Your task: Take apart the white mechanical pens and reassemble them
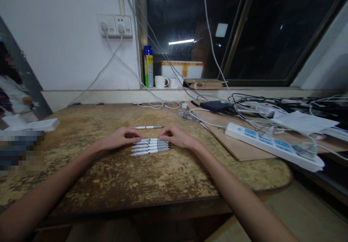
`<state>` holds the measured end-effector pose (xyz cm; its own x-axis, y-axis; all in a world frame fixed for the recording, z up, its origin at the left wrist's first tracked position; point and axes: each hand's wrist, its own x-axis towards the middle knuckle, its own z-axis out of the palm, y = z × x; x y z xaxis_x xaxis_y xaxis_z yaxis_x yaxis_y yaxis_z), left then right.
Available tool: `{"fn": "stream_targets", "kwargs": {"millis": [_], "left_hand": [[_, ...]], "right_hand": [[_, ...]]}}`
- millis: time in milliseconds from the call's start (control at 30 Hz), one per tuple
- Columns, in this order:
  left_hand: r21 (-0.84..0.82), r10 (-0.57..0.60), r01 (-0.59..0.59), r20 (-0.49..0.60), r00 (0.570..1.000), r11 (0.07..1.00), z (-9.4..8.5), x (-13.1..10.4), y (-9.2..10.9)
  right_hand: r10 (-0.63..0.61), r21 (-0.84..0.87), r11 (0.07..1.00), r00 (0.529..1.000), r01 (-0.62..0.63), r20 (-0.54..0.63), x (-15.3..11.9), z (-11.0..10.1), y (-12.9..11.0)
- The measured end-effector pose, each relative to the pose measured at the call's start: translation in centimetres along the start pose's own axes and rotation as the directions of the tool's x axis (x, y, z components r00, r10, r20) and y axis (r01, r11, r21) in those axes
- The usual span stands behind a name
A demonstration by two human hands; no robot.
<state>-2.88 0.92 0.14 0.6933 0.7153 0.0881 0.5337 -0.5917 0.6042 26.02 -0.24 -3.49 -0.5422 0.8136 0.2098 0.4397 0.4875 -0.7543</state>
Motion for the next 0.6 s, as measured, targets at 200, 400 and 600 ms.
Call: {"fn": "stream_targets", "kwargs": {"millis": [200,400,600], "left_hand": [[0.010,0.016,-0.016,0.001,1.000,1.000,0.0,0.1,-0.5],[0.021,-0.005,0.006,-0.013,1.000,1.000,-0.1,-0.1,-0.1],[0.002,0.005,-0.004,-0.044,0.999,1.000,0.1,-0.1,0.0]], "right_hand": [[0.022,-0.029,0.999,0.999,-0.023,-0.024,0.1,0.2,-0.4],[0.025,-0.066,0.997,0.997,-0.030,-0.077,-0.1,0.3,-0.9],[0.033,-0.150,0.986,0.971,-0.070,-0.238,1.4,-0.4,-0.9]]}}
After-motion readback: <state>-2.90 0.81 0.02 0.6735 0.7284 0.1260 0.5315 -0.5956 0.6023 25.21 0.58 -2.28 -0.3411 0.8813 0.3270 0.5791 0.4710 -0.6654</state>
